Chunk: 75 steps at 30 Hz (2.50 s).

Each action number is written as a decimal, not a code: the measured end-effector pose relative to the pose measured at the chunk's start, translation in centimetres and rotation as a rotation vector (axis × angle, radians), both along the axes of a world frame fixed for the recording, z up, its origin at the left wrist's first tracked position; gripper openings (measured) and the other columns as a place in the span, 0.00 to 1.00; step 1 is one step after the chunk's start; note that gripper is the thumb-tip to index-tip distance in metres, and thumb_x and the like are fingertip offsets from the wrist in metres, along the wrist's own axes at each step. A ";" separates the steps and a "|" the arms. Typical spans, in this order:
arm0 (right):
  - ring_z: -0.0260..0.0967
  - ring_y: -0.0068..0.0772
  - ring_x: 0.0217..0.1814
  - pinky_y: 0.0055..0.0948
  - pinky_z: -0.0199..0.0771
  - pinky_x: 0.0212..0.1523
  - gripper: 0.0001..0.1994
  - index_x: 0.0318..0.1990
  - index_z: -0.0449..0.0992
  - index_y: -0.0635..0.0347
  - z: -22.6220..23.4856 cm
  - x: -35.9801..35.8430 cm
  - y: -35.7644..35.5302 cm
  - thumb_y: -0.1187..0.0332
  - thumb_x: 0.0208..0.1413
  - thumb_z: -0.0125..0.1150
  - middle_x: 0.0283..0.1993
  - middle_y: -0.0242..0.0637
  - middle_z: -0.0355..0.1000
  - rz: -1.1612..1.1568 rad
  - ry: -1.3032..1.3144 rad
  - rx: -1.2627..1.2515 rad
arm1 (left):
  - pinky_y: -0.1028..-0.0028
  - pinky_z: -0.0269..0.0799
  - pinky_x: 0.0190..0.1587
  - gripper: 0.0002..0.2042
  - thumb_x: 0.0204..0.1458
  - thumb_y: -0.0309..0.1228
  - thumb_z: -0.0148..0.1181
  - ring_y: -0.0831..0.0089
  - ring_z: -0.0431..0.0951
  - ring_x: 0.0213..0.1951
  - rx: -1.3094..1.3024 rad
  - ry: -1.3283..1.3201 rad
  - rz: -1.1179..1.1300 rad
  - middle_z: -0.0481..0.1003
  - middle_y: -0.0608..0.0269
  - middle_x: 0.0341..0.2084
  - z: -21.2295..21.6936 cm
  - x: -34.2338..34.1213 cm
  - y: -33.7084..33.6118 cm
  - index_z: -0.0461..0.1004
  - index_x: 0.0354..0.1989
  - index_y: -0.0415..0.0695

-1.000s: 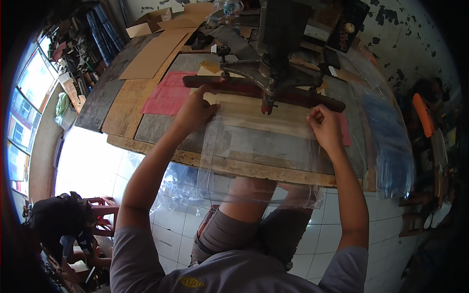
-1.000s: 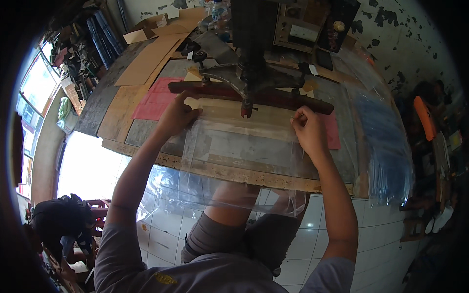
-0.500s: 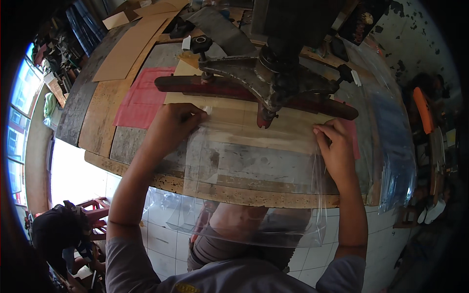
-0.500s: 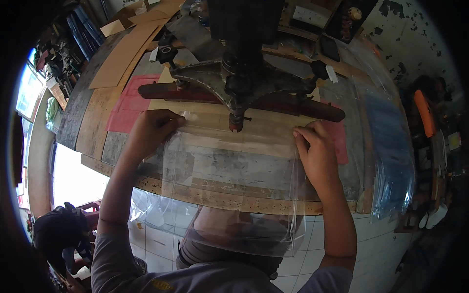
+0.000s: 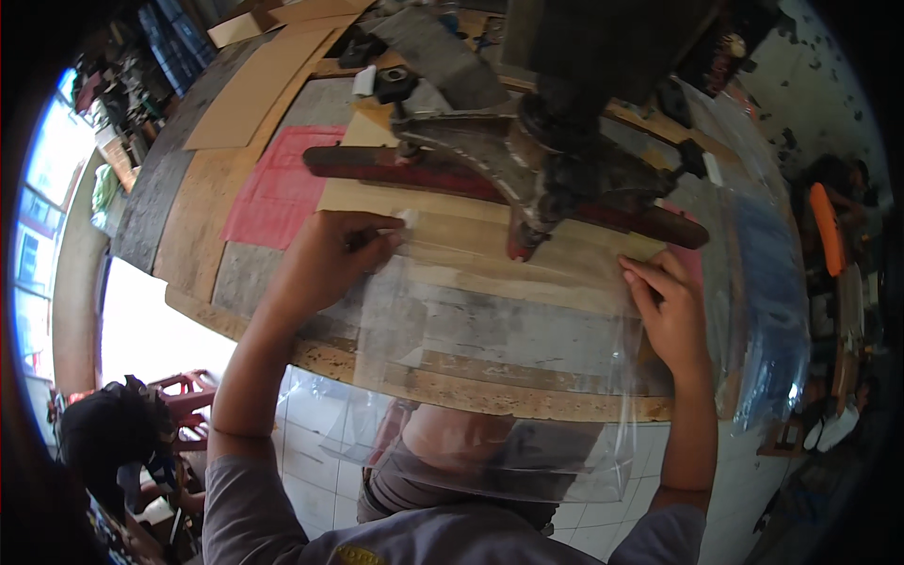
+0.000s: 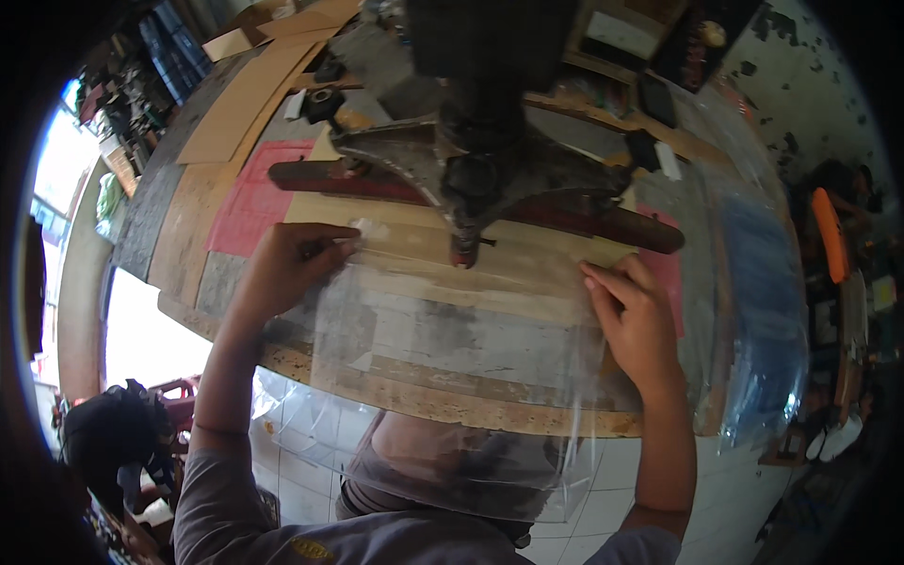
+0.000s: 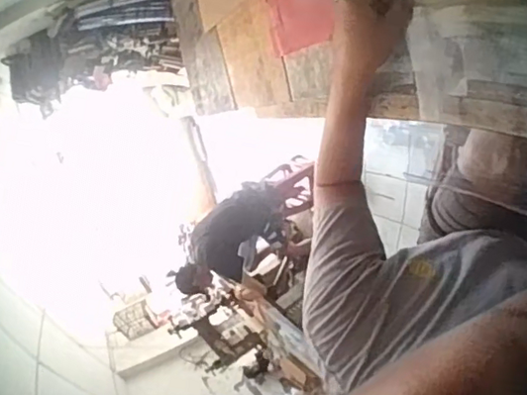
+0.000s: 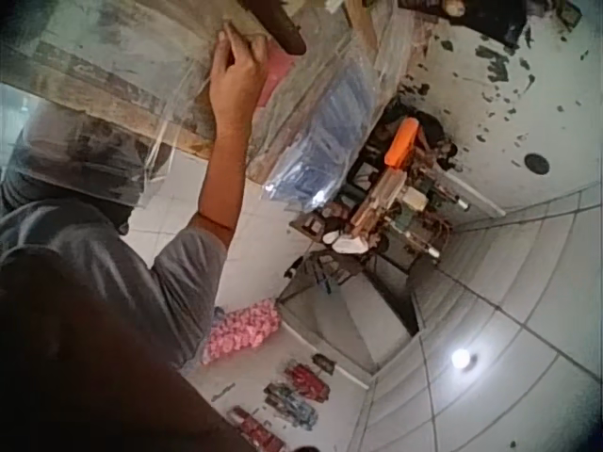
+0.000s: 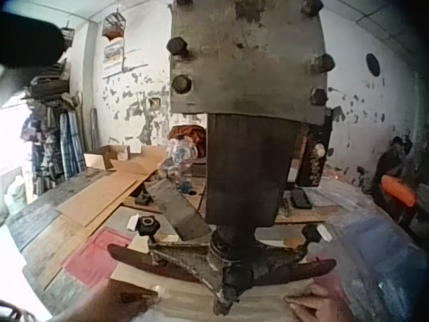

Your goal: The person folds and aligns clear plastic sheets on a wooden work table, placing them under a press machine by hand.

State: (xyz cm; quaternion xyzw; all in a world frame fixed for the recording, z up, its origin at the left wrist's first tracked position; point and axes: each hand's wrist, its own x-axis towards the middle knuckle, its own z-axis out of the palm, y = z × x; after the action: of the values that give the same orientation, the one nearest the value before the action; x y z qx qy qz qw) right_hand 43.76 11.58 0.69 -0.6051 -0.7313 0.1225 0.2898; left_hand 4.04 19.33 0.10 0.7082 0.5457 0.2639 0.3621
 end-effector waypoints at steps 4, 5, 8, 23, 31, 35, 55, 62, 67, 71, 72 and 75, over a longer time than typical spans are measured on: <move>0.68 0.31 0.30 0.31 0.66 0.31 0.11 0.49 0.84 0.62 -0.1 0.1 0.1 0.74 0.60 0.65 0.32 0.38 0.68 -0.016 0.003 0.036 | 0.77 0.76 0.35 0.13 0.60 0.30 0.66 0.83 0.79 0.30 0.018 0.011 -0.017 0.83 0.64 0.29 0.1 0.1 0.1 0.83 0.51 0.38; 0.67 0.30 0.29 0.31 0.66 0.31 0.11 0.50 0.84 0.62 0.0 0.1 0.1 0.75 0.60 0.65 0.32 0.37 0.67 -0.039 -0.026 0.029 | 0.77 0.76 0.35 0.13 0.60 0.30 0.66 0.83 0.79 0.30 0.019 0.020 0.000 0.83 0.64 0.29 0.1 0.2 0.0 0.83 0.51 0.38; 0.66 0.29 0.29 0.30 0.63 0.29 0.11 0.49 0.84 0.62 -0.2 -0.2 0.3 0.75 0.61 0.65 0.30 0.37 0.66 -0.018 -0.019 0.046 | 0.77 0.76 0.37 0.13 0.60 0.28 0.65 0.83 0.79 0.31 0.043 0.001 -0.012 0.83 0.64 0.30 0.0 0.0 -0.2 0.83 0.51 0.39; 0.66 0.30 0.30 0.31 0.64 0.31 0.11 0.49 0.84 0.63 -0.3 -0.4 0.3 0.75 0.60 0.65 0.31 0.36 0.66 -0.030 -0.065 0.079 | 0.77 0.73 0.35 0.25 0.56 0.26 0.68 0.84 0.75 0.29 -0.055 -0.061 -0.008 0.77 0.67 0.26 0.2 -0.3 -0.1 0.74 0.63 0.39; 0.65 0.30 0.30 0.31 0.63 0.31 0.11 0.49 0.84 0.62 -0.2 -0.5 0.3 0.75 0.60 0.66 0.31 0.36 0.65 -0.019 -0.078 0.079 | 0.75 0.73 0.34 0.23 0.55 0.25 0.65 0.80 0.78 0.28 -0.088 -0.119 -0.057 0.79 0.62 0.24 0.2 -0.5 0.3 0.73 0.60 0.31; 0.65 0.29 0.29 0.30 0.62 0.29 0.11 0.49 0.84 0.62 -0.1 -0.8 0.2 0.75 0.60 0.66 0.30 0.36 0.65 -0.050 -0.048 0.057 | 0.79 0.72 0.36 0.22 0.54 0.25 0.69 0.84 0.76 0.30 -0.122 -0.108 -0.042 0.78 0.67 0.27 0.5 -0.7 0.3 0.76 0.59 0.37; 0.65 0.29 0.30 0.31 0.63 0.30 0.11 0.49 0.85 0.61 -0.4 -0.5 0.2 0.74 0.59 0.66 0.30 0.35 0.66 -0.055 -0.056 0.064 | 0.80 0.72 0.36 0.21 0.53 0.26 0.71 0.85 0.76 0.29 -0.167 -0.148 -0.032 0.80 0.68 0.26 0.6 -0.7 0.3 0.78 0.56 0.35; 0.67 0.31 0.30 0.30 0.65 0.31 0.11 0.50 0.84 0.62 -0.2 -0.3 0.1 0.74 0.61 0.65 0.32 0.37 0.66 -0.049 -0.034 0.036 | 0.81 0.72 0.36 0.21 0.53 0.22 0.69 0.85 0.76 0.29 -0.132 -0.183 -0.034 0.79 0.69 0.26 -0.1 -0.4 0.4 0.76 0.56 0.37; 0.69 0.33 0.31 0.31 0.68 0.33 0.11 0.50 0.84 0.63 -0.1 -0.3 0.3 0.74 0.61 0.64 0.34 0.39 0.68 -0.026 -0.012 0.006 | 0.81 0.72 0.35 0.18 0.53 0.20 0.69 0.86 0.76 0.29 -0.134 -0.202 -0.014 0.78 0.70 0.26 0.6 -0.3 0.1 0.77 0.53 0.37; 0.70 0.33 0.31 0.32 0.70 0.34 0.13 0.52 0.82 0.62 -0.1 0.1 0.1 0.74 0.61 0.64 0.34 0.39 0.69 -0.008 -0.010 -0.001 | 0.80 0.70 0.33 0.11 0.53 0.25 0.70 0.86 0.74 0.28 -0.120 -0.121 0.015 0.79 0.70 0.24 0.1 0.0 0.2 0.83 0.44 0.38; 0.70 0.33 0.31 0.32 0.70 0.34 0.13 0.52 0.82 0.62 -0.3 0.2 0.1 0.74 0.61 0.64 0.34 0.39 0.69 -0.012 -0.012 0.000 | 0.81 0.71 0.33 0.12 0.54 0.24 0.69 0.86 0.74 0.28 -0.119 -0.108 0.004 0.78 0.70 0.25 0.1 0.0 0.2 0.81 0.46 0.37; 0.68 0.31 0.31 0.31 0.69 0.35 0.16 0.56 0.80 0.61 -0.4 0.5 0.1 0.74 0.61 0.64 0.34 0.37 0.68 -0.043 0.066 -0.027 | 0.82 0.71 0.33 0.16 0.54 0.22 0.69 0.86 0.75 0.28 -0.121 -0.116 -0.026 0.78 0.70 0.25 0.1 -0.2 0.4 0.79 0.51 0.36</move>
State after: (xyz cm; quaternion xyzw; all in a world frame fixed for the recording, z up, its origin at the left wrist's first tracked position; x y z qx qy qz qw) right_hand 44.31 11.67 0.31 -0.6202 -0.7065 0.1460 0.3081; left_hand 3.81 19.73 0.20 0.6756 0.5296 0.2663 0.4384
